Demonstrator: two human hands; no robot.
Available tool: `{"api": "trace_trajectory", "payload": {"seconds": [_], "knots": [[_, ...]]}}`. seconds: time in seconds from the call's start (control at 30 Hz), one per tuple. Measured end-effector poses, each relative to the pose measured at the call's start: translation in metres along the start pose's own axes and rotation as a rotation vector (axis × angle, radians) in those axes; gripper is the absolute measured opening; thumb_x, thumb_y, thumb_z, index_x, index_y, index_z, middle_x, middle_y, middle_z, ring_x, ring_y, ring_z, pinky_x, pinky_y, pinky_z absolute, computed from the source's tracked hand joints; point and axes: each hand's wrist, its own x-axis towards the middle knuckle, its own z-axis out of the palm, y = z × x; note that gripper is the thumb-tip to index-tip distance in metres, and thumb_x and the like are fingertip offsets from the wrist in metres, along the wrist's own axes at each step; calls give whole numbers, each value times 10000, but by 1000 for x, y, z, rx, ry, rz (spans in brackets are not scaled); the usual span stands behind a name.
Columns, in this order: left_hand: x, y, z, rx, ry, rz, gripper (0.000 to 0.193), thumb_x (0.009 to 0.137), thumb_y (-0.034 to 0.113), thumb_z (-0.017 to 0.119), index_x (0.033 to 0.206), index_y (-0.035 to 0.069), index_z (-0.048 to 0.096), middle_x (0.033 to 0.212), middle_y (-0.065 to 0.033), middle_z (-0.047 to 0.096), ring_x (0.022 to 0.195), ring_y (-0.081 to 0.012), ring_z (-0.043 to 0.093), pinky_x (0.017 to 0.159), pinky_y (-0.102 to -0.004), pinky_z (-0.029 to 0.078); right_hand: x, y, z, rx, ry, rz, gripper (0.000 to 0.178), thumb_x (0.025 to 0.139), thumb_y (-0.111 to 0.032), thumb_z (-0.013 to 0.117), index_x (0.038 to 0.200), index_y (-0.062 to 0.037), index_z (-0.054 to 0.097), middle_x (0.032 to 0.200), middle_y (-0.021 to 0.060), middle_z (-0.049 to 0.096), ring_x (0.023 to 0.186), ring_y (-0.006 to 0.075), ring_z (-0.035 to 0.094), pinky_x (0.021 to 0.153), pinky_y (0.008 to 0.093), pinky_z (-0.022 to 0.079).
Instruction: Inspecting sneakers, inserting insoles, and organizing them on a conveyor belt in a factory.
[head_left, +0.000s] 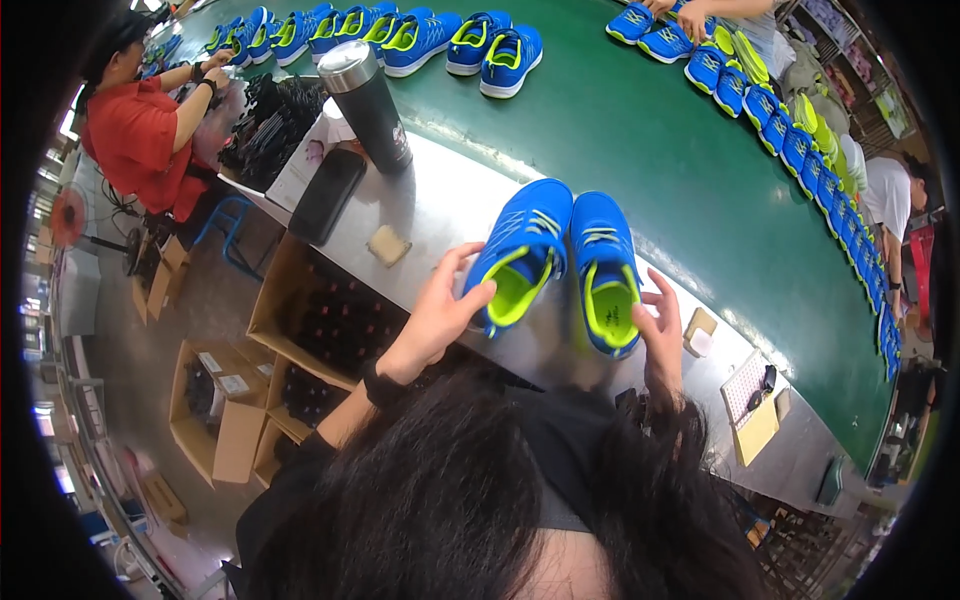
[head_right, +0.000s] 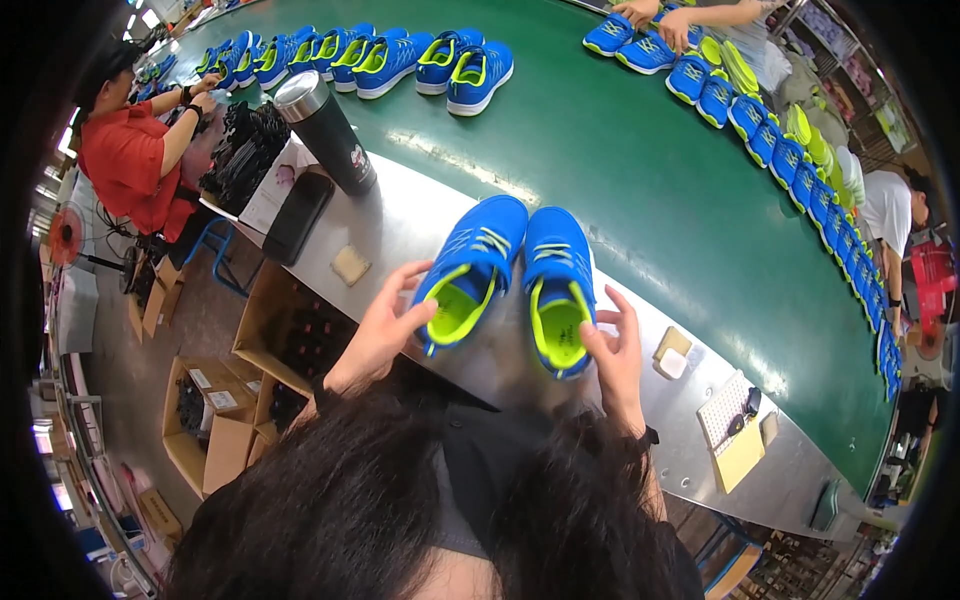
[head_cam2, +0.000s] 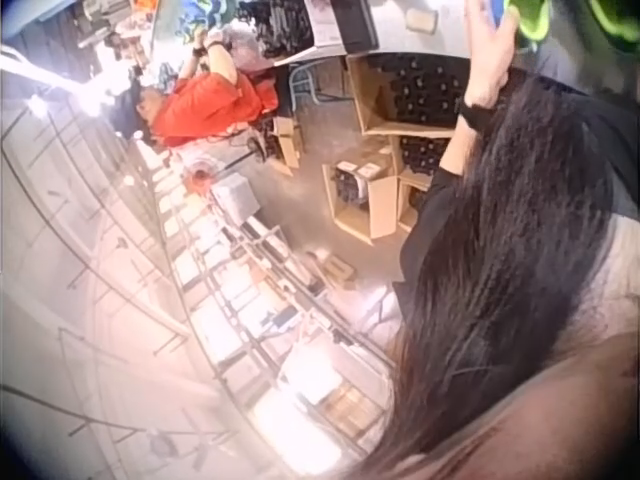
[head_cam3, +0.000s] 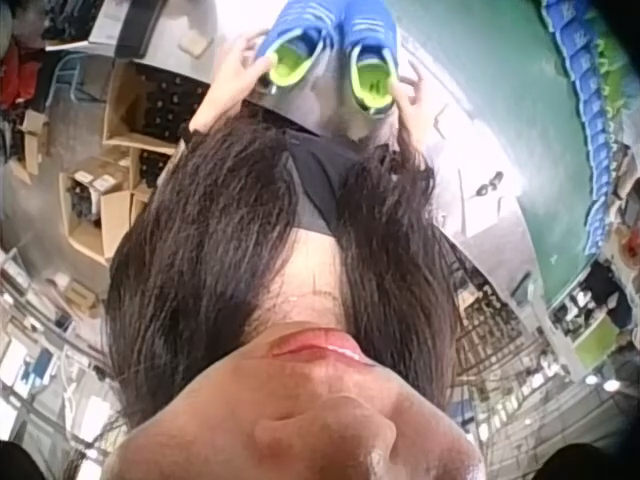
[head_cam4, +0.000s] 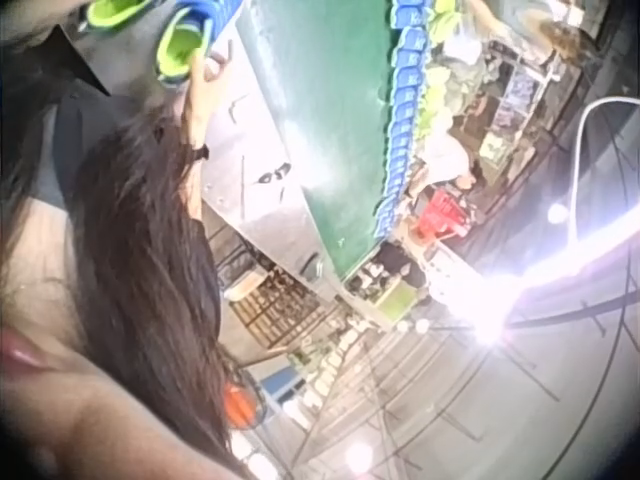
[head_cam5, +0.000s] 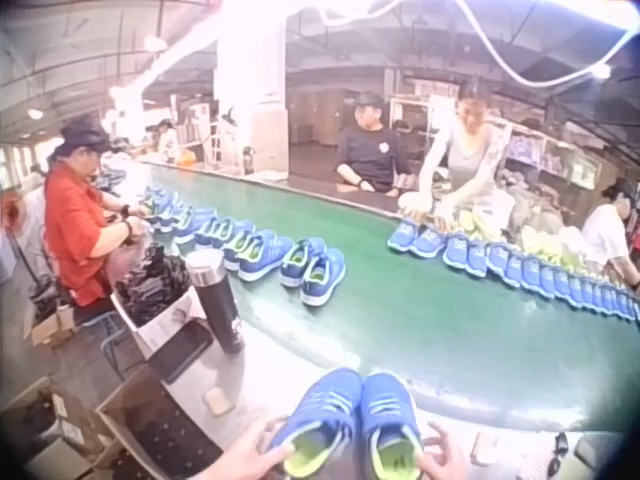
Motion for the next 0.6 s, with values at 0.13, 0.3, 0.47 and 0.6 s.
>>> {"api": "trace_trajectory", "payload": {"seconds": [0.13, 0.3, 0.47, 0.6], "knots": [[-1, 13, 20, -717, -171, -504, 539, 980, 217, 555, 1401, 76, 250, 1186, -136, 440, 1194, -233, 462, 989, -376, 402, -8, 3, 8, 383, -130, 181, 650, 881, -246, 688, 1431, -89, 379, 1123, 83, 517, 963, 120, 568, 808, 262, 492], [-3, 12, 30, -872, -175, -562, 557, 987, 230, 546, 1412, 74, 222, 1249, -138, 397, 1234, -242, 440, 1012, -416, 393, -13, 3, 6, 451, -162, 144, 673, 899, -209, 674, 1460, -83, 325, 1174, 136, 525, 1049, 173, 574, 839, 282, 508], [-15, 0, 31, 424, -59, 9, 454, 924, 183, 600, 1331, 75, 429, 1225, -174, 401, 1230, -352, 385, 1035, -477, 335, -17, 4, -28, -77, -174, -12, 390, 874, -119, 675, 1250, -59, 586, 1162, 117, 624, 1031, 160, 609, 790, 279, 516], [-20, 4, 27, 504, 214, 286, 324, 820, 181, 682, 1135, 119, 637, 1127, -118, 449, 1081, -280, 420, 944, -435, 344, -44, 11, -73, -477, 31, -4, 196, 822, -77, 695, 1014, -49, 718, 980, 48, 703, 799, 121, 632, 670, 249, 489]]}}
